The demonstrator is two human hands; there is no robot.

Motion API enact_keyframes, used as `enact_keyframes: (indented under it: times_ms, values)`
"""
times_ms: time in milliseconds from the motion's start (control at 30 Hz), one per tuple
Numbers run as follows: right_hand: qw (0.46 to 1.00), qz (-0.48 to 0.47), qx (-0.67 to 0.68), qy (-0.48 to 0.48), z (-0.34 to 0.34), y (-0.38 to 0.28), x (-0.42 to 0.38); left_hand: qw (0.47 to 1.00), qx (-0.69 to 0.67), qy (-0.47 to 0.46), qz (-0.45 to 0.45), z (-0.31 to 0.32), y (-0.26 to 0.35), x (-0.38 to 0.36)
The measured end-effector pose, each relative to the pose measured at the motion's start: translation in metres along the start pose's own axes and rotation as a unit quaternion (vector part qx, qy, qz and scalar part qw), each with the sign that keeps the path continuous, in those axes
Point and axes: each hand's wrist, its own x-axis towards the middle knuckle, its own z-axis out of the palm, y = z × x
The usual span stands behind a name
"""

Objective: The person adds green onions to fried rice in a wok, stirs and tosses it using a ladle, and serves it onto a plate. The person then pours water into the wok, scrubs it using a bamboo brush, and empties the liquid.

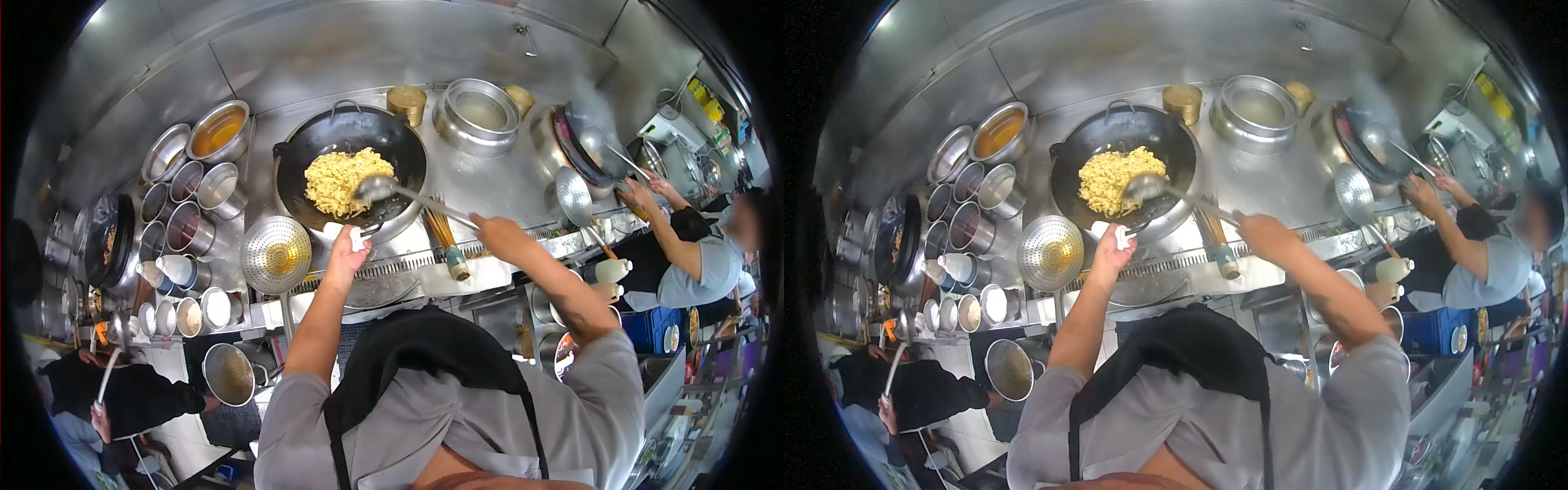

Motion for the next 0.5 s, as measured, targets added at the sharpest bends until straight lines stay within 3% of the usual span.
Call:
enact_keyframes:
  times_ms: [100, 233, 300, 400, 500]
  values:
    - [0.998, 0.033, -0.046, 0.04, 0.03, -0.011, 0.03, 1.0, -0.008, 0.014, -0.016, 0.009, 0.001, -0.006]
    - [0.999, 0.032, 0.015, -0.027, -0.009, -0.003, -0.005, 0.998, -0.037, -0.027, -0.046, 0.006, 0.002, -0.006]
    - [0.999, 0.037, -0.002, 0.009, -0.007, 0.02, 0.011, 0.997, -0.054, -0.021, -0.049, 0.009, 0.002, -0.009]
    - [0.994, 0.075, 0.022, 0.078, 0.01, 0.033, 0.073, 0.998, -0.045, 0.001, -0.046, 0.006, 0.002, -0.004]
    - [0.979, 0.112, 0.128, 0.112, 0.092, 0.041, 0.189, 0.997, -0.04, 0.008, -0.059, 0.014, 0.004, -0.009]
